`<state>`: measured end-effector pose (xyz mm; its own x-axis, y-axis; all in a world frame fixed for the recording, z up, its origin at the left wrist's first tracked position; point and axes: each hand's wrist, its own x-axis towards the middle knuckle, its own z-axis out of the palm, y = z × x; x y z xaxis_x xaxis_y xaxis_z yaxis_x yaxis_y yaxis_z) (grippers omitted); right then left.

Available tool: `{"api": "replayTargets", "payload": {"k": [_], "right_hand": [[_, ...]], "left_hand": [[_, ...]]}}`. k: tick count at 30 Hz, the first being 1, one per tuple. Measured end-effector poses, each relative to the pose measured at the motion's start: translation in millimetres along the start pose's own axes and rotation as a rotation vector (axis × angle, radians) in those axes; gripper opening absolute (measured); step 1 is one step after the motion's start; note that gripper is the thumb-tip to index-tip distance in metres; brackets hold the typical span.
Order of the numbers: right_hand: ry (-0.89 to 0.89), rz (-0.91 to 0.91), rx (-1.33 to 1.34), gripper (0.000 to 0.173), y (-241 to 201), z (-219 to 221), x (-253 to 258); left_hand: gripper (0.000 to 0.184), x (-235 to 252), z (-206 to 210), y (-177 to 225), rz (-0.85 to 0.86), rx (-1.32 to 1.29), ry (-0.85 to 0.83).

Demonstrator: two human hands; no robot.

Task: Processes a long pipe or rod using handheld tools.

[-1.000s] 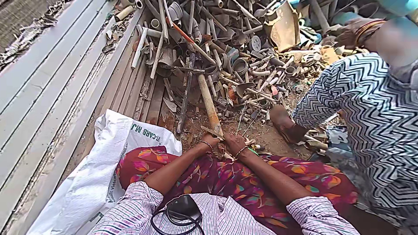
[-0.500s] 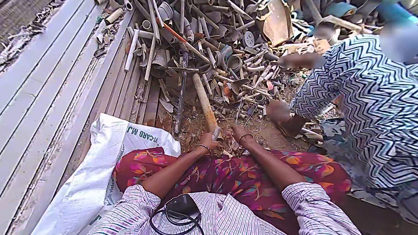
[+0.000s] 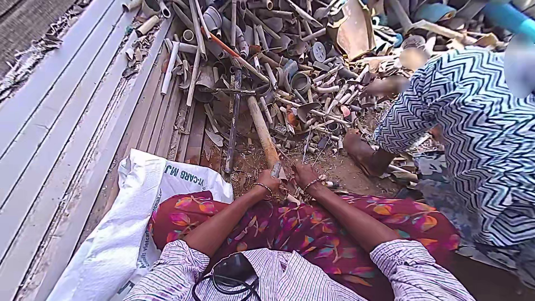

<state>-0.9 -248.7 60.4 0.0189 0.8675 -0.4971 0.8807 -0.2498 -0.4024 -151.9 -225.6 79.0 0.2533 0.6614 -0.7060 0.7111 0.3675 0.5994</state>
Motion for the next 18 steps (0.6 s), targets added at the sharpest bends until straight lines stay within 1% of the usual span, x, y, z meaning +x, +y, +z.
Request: {"api": "replayTargets", "payload": {"k": [3, 4, 5, 6, 8, 9, 10, 12, 14, 15, 16, 17, 18], "right_hand": [[-0.001, -0.173, -0.042, 0.033, -12, 12, -17], [-0.025, -0.198, -0.070, 0.033, -14, 16, -16], [-0.043, -0.184, -0.073, 0.034, -12, 18, -12], [-0.055, -0.124, -0.053, 0.036, -7, 17, -5], [-0.048, 0.037, 0.010, 0.036, 11, 8, 11], [-0.014, 0.060, 0.033, 0.037, 18, 6, 15], [0.018, 0.042, 0.051, 0.037, 16, 3, 13], [0.043, -0.074, 0.047, 0.035, 1, 3, -3], [-0.045, -0.166, -0.049, 0.034, -13, 9, -16], [-0.103, -0.169, -0.093, 0.034, -16, 11, -16], [-0.136, -0.127, -0.102, 0.035, -15, 11, -12], [-0.153, -0.049, -0.084, 0.036, -8, 9, -4], [-0.152, 0.031, -0.051, 0.037, 4, 5, 4]], "left_hand": [[0.020, 7, 1, -5, -0.049, -0.131, 0.009], [0.018, 7, 1, -6, -0.054, -0.148, 0.006], [0.024, 5, 0, -5, -0.064, -0.153, -0.019], [0.027, 3, 2, -5, -0.058, -0.167, -0.039], [0.022, 0, 10, -5, -0.025, -0.241, -0.052], [0.016, -3, 11, -3, -0.023, -0.295, -0.061], [0.013, -4, 8, -1, -0.041, -0.338, -0.065], [0.008, -1, 3, -1, -0.092, -0.390, -0.053], [0.002, 2, 3, -3, -0.109, -0.399, -0.037], [0.003, 0, 3, -2, -0.116, -0.359, -0.028], [0.004, 0, 4, -4, -0.105, -0.308, -0.041], [0.009, 0, 7, -7, -0.073, -0.268, -0.061], [0.010, 0, 11, -9, -0.026, -0.253, -0.078]]}}
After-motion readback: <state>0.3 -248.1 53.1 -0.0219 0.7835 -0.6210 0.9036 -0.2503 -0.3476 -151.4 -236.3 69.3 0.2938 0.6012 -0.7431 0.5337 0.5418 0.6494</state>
